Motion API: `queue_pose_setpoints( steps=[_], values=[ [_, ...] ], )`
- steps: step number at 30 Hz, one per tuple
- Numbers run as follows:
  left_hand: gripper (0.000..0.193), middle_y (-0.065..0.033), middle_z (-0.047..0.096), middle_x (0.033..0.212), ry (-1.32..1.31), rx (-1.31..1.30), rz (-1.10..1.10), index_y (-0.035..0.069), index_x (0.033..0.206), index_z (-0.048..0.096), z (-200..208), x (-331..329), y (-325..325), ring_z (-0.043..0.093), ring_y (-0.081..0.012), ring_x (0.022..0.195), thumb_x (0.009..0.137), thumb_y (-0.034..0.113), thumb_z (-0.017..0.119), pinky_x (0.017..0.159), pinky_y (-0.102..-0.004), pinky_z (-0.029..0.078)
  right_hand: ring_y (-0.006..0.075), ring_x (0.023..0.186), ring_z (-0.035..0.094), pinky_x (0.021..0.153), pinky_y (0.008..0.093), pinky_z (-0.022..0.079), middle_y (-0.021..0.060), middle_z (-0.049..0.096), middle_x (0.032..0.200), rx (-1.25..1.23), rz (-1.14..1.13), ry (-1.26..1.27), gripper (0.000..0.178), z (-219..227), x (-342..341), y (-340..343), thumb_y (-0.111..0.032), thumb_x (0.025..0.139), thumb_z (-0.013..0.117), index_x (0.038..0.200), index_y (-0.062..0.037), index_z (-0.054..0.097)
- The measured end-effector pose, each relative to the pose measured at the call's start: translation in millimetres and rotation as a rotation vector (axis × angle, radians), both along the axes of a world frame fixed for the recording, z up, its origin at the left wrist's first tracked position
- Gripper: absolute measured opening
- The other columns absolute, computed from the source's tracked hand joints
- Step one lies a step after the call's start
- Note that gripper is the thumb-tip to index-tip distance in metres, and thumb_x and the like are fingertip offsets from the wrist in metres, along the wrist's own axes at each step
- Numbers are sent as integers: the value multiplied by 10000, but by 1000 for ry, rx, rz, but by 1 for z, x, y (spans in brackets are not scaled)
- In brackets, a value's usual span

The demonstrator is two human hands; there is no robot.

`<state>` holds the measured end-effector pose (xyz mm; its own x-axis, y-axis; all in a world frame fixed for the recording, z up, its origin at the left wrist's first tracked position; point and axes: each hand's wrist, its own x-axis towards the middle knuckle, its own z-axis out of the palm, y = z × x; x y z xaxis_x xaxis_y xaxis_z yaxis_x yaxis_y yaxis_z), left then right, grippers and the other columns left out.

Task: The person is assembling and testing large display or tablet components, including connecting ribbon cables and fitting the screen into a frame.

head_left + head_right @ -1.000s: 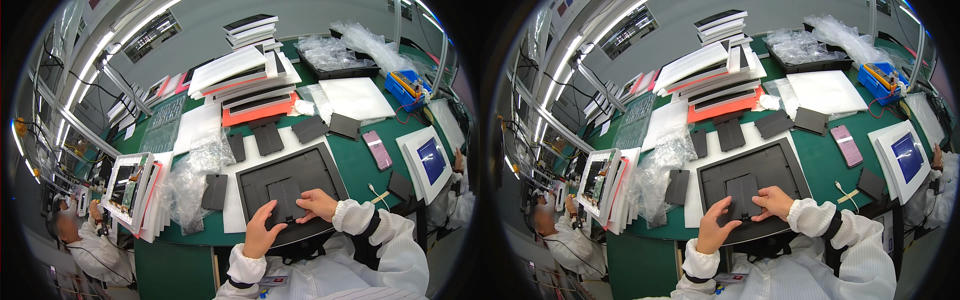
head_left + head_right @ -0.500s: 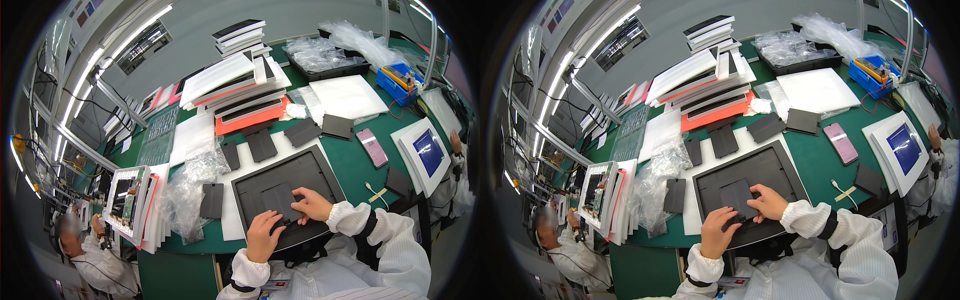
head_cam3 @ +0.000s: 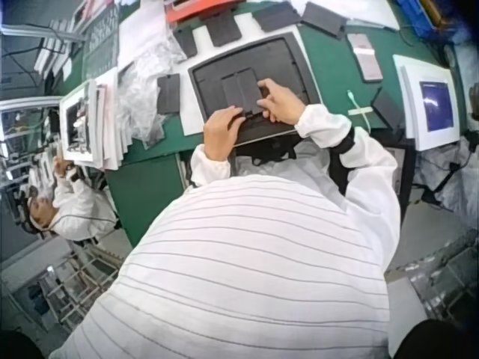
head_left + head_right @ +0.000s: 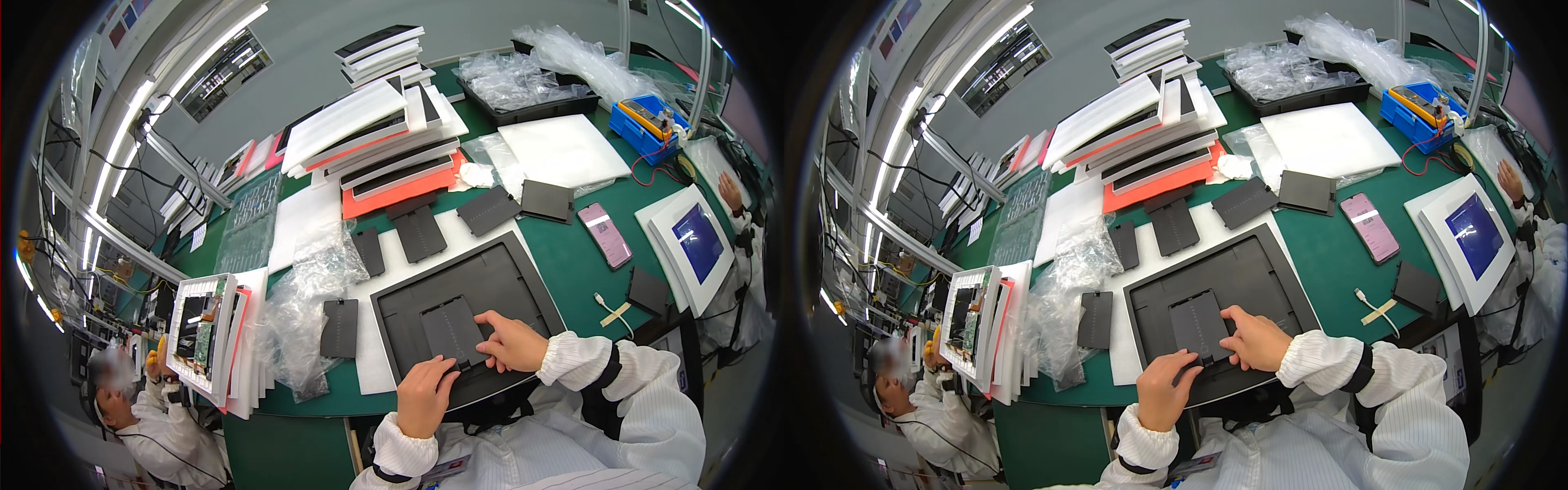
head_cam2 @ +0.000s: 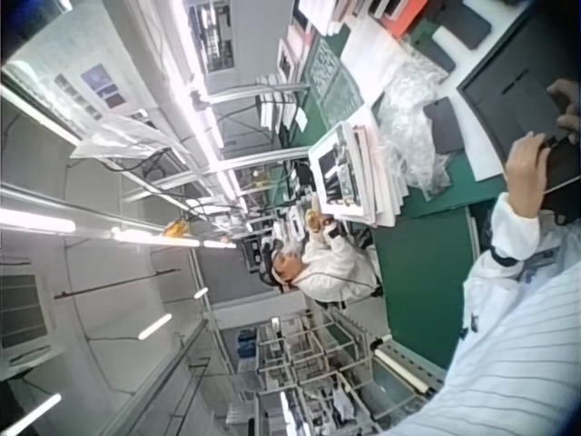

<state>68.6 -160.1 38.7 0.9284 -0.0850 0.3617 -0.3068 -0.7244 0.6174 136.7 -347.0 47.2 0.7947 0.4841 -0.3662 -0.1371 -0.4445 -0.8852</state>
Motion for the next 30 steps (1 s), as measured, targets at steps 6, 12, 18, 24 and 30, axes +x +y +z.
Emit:
queue_pose_setpoints(
  steps=[6, 12, 18, 24, 30],
  values=[
    [214, -137, 656, 856, -82, -20, -4, 15, 839, 654, -3, 6, 4, 635, -277, 850, 641, 22, 737, 740, -333, 505, 119, 509, 574, 522, 253, 458, 87, 617, 646, 15, -11, 20, 489, 0, 2, 2, -89, 859, 550, 1268, 42, 314],
    [269, -125, 653, 897, -44, -30, -50, 27, 863, 653, -5, 9, 10, 618, -277, 905, 613, 32, 754, 770, -336, 497, 146, 541, 589, 567, 275, 466, 96, 608, 639, -9, 10, -14, 516, -4, 1, 2, -96, 855, 548, 1284, 37, 296],
    [366, -101, 647, 939, -30, 17, -109, 52, 890, 653, -12, 16, 14, 580, -280, 984, 549, 64, 785, 834, -357, 469, 228, 577, 612, 587, 322, 472, 111, 603, 630, -134, 55, -231, 564, -14, 2, 2, -144, 829, 604, 1281, 14, 306],
    [533, -137, 534, 1200, 55, 158, -41, 86, 995, 641, -12, 20, 16, 452, -329, 1159, 501, 158, 825, 963, -413, 371, 319, 755, 605, 668, 381, 477, 139, 578, 835, -423, 171, -584, 660, -4, -2, 4, -266, 738, 703, 1271, -71, 365],
    [675, -180, 361, 1367, 160, 187, -107, 118, 1191, 543, -24, 31, 27, 289, -395, 1280, 592, 310, 789, 1036, -513, 243, 321, 869, 586, 717, 380, 477, 147, 528, 950, -489, 224, -589, 731, -5, 5, 9, -298, 666, 749, 1265, -84, 389]
  ],
)
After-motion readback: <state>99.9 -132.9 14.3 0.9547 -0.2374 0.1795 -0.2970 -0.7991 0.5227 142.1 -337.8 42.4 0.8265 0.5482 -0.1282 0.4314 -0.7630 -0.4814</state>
